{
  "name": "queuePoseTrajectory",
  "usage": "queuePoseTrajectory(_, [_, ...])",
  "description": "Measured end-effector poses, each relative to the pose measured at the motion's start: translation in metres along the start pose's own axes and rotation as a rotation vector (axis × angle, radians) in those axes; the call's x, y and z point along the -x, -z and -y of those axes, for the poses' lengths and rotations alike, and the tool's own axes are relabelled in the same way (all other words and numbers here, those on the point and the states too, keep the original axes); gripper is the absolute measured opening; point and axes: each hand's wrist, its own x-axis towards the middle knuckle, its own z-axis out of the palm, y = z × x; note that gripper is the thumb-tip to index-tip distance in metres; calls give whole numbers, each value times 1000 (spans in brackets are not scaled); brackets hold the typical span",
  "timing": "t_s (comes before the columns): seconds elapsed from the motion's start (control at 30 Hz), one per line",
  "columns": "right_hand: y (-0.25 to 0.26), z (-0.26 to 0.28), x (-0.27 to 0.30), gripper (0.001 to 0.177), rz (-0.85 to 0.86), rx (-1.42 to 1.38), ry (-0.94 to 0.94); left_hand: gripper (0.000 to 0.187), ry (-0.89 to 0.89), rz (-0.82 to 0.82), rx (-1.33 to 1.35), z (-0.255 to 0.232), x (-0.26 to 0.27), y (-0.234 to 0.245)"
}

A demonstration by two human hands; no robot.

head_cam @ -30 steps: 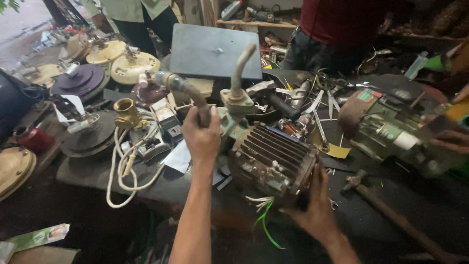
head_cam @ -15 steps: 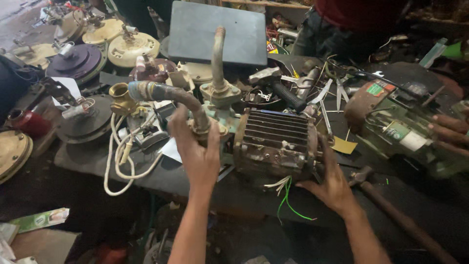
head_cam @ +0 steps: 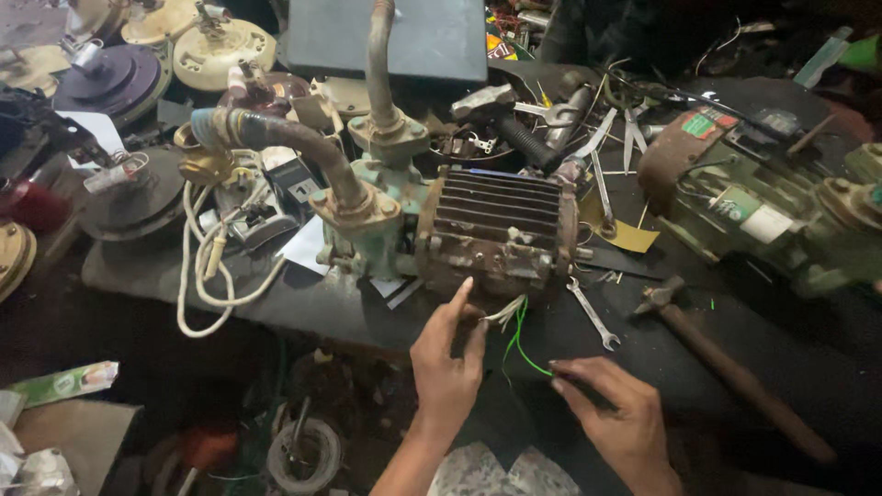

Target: The person works on an electrical motor on a cluttered workbench, using a wrench to tighten bolts and then wrapping electrical wires with green tape. The person handles the motor and wires directly while another person works nearby.

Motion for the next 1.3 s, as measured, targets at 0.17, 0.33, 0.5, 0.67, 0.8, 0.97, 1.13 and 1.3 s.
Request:
queuePoseTrajectory(0.17, [24,13,-4,16,-126,-47,-13,59,207,-28,158,-11,3,1])
queuePoseTrajectory(0.33, [46,10,-9,20,-238,4,-31,63,462,-73,669,-10,4,-4])
queuePoseTrajectory(0.5, [38,3,-12,17,-230,182,-63,70,682,-146,833,-9,19,-12])
queuePoseTrajectory(0.67, [41,3,-9,16,-172,231,-197,75,666,-194,737,-5,24,-15])
queuePoseTrajectory(0.8, [54,9,-14,17,-206,194,-116,80,594,-220,599,-14,22,-15])
queuePoseTrajectory(0.97, [61,15,-3,14,-201,173,-20,82,330,-226,206,-41,20,-14])
queuePoseTrajectory(1.13, [56,19,37,20,-128,163,36,79,157,-216,89,-54,6,-12])
queuePoseTrajectory(1.3, [51,20,62,16,-42,72,-80,70,105,-88,233,-49,8,-15])
